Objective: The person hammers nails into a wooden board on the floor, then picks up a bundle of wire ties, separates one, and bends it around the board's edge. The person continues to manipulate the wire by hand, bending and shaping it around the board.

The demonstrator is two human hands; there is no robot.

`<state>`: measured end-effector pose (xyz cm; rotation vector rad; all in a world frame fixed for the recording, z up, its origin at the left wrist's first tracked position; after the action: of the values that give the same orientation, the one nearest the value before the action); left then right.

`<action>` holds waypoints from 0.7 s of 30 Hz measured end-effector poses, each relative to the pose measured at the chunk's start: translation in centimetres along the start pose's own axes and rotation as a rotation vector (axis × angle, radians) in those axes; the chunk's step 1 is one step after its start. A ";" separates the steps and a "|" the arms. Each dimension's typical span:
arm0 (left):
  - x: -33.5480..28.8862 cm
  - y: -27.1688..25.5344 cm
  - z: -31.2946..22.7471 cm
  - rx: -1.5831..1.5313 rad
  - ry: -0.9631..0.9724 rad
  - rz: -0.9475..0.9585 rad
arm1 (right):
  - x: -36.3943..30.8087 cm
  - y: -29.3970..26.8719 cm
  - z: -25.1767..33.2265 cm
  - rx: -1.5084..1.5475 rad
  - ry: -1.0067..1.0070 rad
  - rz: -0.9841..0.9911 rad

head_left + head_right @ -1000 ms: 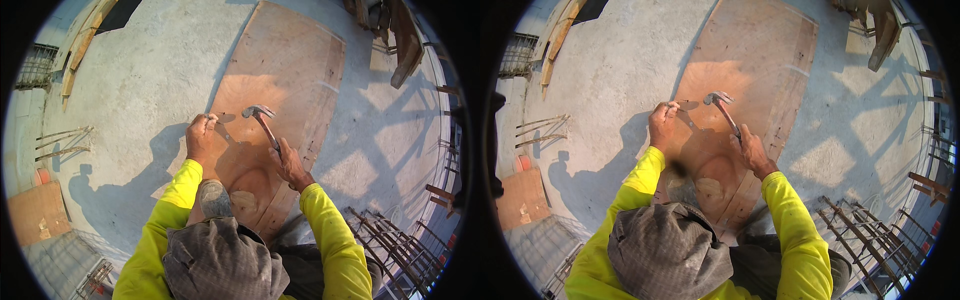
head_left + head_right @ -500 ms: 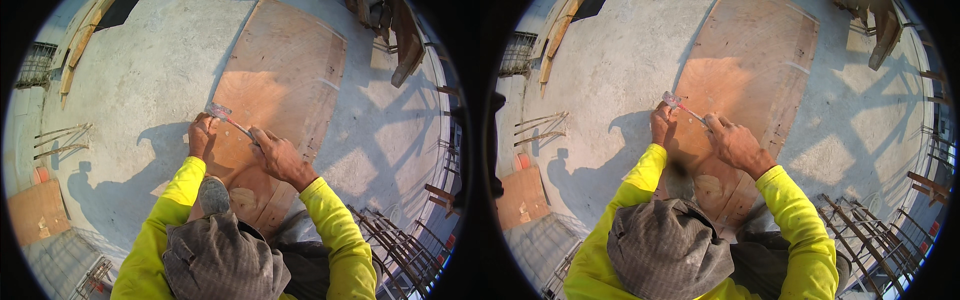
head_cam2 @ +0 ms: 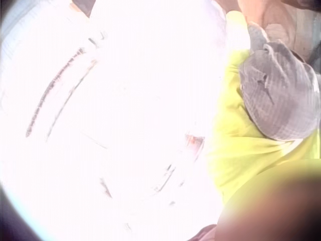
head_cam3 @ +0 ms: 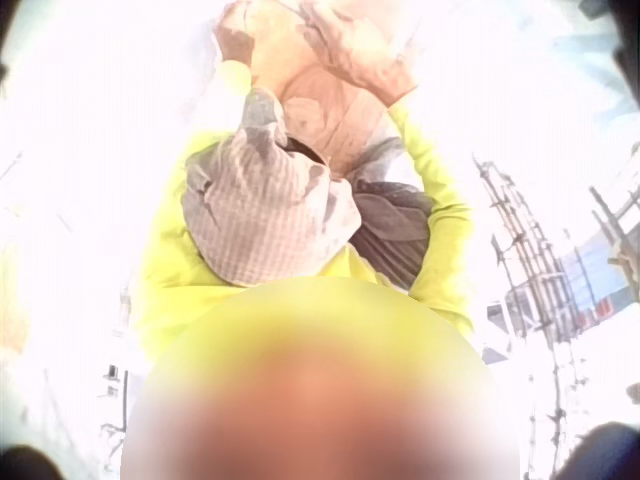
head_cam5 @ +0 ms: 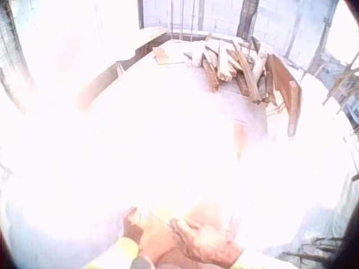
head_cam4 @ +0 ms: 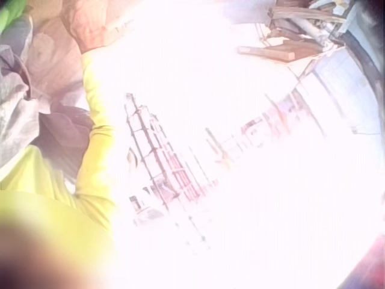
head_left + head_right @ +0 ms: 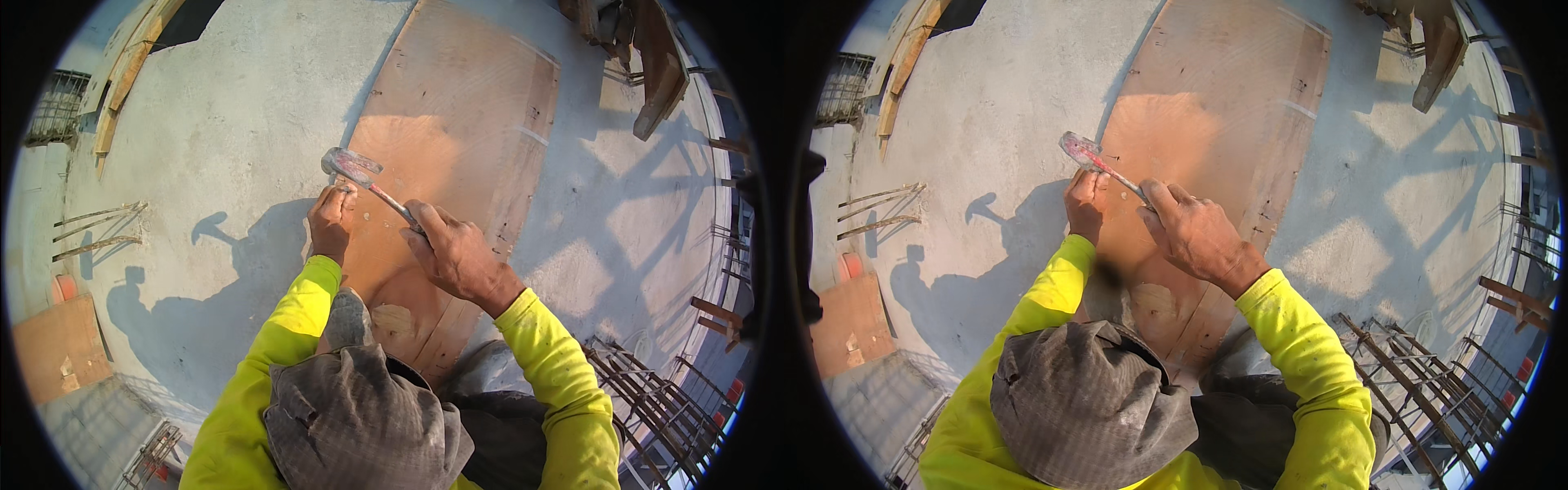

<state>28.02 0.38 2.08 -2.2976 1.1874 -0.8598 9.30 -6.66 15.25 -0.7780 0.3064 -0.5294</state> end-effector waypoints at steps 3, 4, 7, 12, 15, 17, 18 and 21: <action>0.0 -0.2 -0.1 -0.047 -0.008 -0.018 | -0.1 -0.9 0.8 0.112 -0.111 -0.171; 0.1 -0.1 0.1 -0.018 -0.056 0.000 | -0.1 -1.1 1.7 0.140 -0.228 -0.220; 0.1 0.9 1.4 -0.018 -0.249 0.110 | 0.2 1.9 -1.4 -0.219 0.174 0.240; -0.1 0.3 0.3 -0.053 -0.087 -0.025 | -0.1 0.0 0.1 0.111 -0.038 -0.098; -0.5 0.1 0.3 -0.103 -0.076 -0.029 | -0.4 1.8 -1.1 -0.083 0.054 0.101; -0.3 0.4 0.6 -0.087 -0.102 0.030 | -0.7 2.4 -2.3 -0.153 0.132 0.173; 0.0 0.7 1.0 -0.070 -0.159 0.066 | -0.5 1.9 -2.7 -0.108 0.114 0.116; 0.5 0.5 0.7 -0.092 -0.141 0.044 | -1.5 1.2 -4.2 0.036 0.164 0.014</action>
<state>28.39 -0.25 1.43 -2.3525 1.2337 -0.6287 6.62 -7.54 11.60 -0.6982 0.4528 -0.5857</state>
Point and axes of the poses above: each hand's wrist, its own x-axis towards the middle knuckle, its own y-axis out of the palm, z = x × y, the point moved 7 cm from there along x, towards the middle knuckle, and after that the axes turned 2 degrees about -x, right-handed, at the moved point
